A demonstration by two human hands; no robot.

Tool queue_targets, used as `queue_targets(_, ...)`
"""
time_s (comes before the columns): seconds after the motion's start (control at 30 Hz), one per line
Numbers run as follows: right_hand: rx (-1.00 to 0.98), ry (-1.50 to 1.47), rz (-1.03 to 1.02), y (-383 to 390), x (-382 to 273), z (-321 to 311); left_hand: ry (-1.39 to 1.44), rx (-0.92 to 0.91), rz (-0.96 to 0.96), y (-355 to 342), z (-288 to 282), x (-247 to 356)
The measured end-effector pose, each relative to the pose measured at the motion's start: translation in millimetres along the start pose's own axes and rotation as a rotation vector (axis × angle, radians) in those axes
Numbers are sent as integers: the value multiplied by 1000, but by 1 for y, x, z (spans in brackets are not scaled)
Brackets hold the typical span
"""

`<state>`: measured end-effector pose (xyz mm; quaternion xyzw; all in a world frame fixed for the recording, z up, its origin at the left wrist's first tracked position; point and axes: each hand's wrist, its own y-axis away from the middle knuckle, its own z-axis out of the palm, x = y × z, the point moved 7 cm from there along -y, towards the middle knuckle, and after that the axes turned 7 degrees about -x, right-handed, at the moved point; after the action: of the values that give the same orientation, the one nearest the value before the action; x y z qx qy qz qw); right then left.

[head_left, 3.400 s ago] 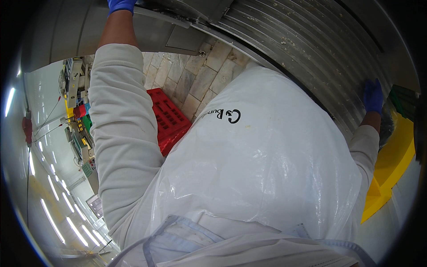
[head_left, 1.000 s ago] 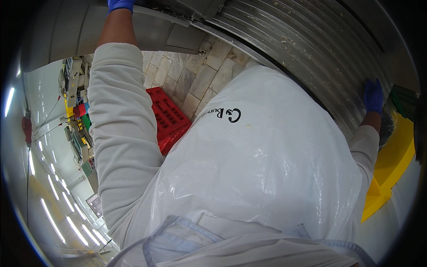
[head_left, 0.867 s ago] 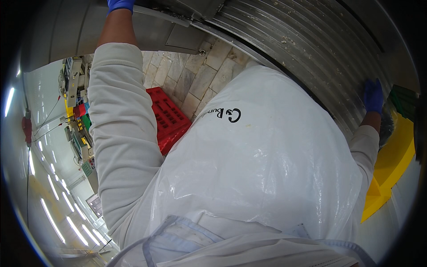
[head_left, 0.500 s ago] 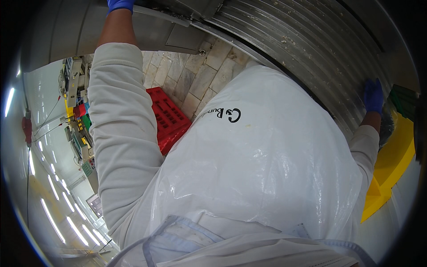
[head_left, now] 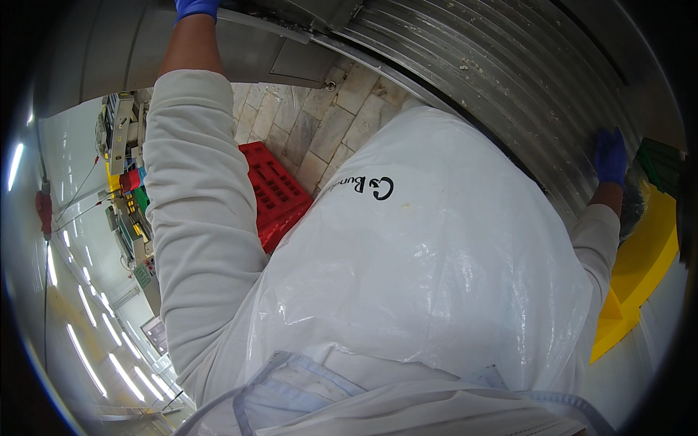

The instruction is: The person places large blocks of meat onto a meat slicer, operates the machine to cut thin slices, and collects the slices in a red basket. The person repeats this process with multiple blocks of meat.

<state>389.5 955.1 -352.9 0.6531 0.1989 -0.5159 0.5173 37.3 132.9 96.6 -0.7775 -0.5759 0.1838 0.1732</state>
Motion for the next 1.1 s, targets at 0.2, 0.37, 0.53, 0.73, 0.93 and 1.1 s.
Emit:
queue_targets(0.2,37,-27,27,17,-17,30,-5,-4,-5,2,0,0)
queue_targets(0.37,109,-121,116,19,-18,32,-30,-9,-17,4,-2,-2)
queue_targets(0.53,96,-141,151,19,-16,35,-36,-17,-17,3,-1,-2)
queue_targets(0.73,-27,31,-16,-4,-2,5,-9,2,-1,1,-1,-3)
queue_targets(0.93,-4,-89,73,0,-3,26,-7,-44,-58,7,-7,0)
queue_targets(1.1,-62,145,-57,-11,6,-16,35,-26,-39,0,4,-3)
